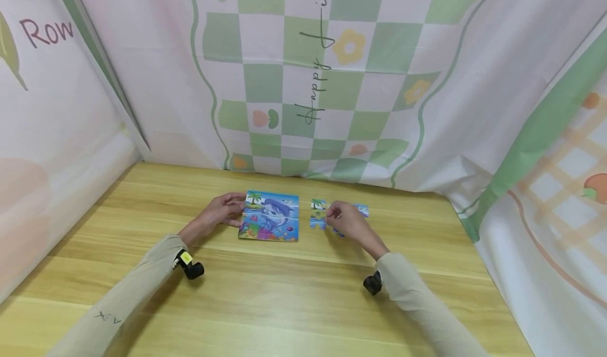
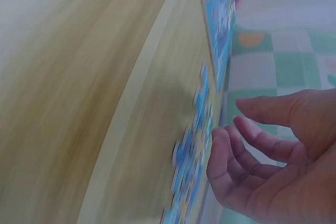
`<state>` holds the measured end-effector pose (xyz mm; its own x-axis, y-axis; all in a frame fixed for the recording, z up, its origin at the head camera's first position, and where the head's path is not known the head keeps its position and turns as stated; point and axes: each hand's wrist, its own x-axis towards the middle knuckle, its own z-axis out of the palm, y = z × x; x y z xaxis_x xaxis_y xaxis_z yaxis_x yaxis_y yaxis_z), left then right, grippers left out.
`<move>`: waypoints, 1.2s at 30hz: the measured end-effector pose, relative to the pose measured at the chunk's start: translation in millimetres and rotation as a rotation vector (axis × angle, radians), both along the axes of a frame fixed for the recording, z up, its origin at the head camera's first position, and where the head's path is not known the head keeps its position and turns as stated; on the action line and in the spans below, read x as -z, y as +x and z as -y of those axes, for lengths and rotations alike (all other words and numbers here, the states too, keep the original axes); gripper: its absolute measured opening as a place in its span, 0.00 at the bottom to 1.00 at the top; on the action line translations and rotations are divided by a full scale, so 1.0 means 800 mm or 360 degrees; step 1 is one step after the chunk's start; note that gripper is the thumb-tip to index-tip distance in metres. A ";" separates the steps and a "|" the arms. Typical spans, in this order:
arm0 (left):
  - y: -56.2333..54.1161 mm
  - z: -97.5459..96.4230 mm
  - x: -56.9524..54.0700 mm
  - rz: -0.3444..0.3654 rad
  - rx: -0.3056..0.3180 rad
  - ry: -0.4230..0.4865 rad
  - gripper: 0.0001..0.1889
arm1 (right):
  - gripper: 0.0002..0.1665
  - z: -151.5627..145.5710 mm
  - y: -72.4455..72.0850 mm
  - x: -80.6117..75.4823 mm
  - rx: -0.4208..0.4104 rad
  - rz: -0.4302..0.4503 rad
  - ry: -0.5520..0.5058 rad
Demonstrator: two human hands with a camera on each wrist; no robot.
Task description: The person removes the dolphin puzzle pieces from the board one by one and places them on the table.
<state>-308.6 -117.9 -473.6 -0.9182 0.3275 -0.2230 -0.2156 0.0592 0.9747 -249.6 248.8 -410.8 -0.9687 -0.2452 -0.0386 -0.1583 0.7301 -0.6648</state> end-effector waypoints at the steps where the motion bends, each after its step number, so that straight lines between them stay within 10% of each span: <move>1: 0.000 0.000 0.000 0.0012 -0.0005 0.0006 0.28 | 0.09 0.006 -0.002 0.001 -0.0013 0.0002 -0.0008; 27: -0.002 0.006 0.001 -0.0006 0.0060 0.0030 0.29 | 0.25 0.167 -0.027 0.010 -0.0388 0.0136 -0.0155; 36: 0.000 0.004 0.001 0.0002 0.0083 0.0044 0.29 | 0.24 0.183 -0.025 0.013 -0.0260 0.0327 -0.0221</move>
<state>-308.9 -121.1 -474.5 -0.8995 0.3809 -0.2140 -0.2139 0.0432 0.9759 -269.6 102.1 -421.3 -0.8913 -0.4140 -0.1851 -0.1180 0.6058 -0.7868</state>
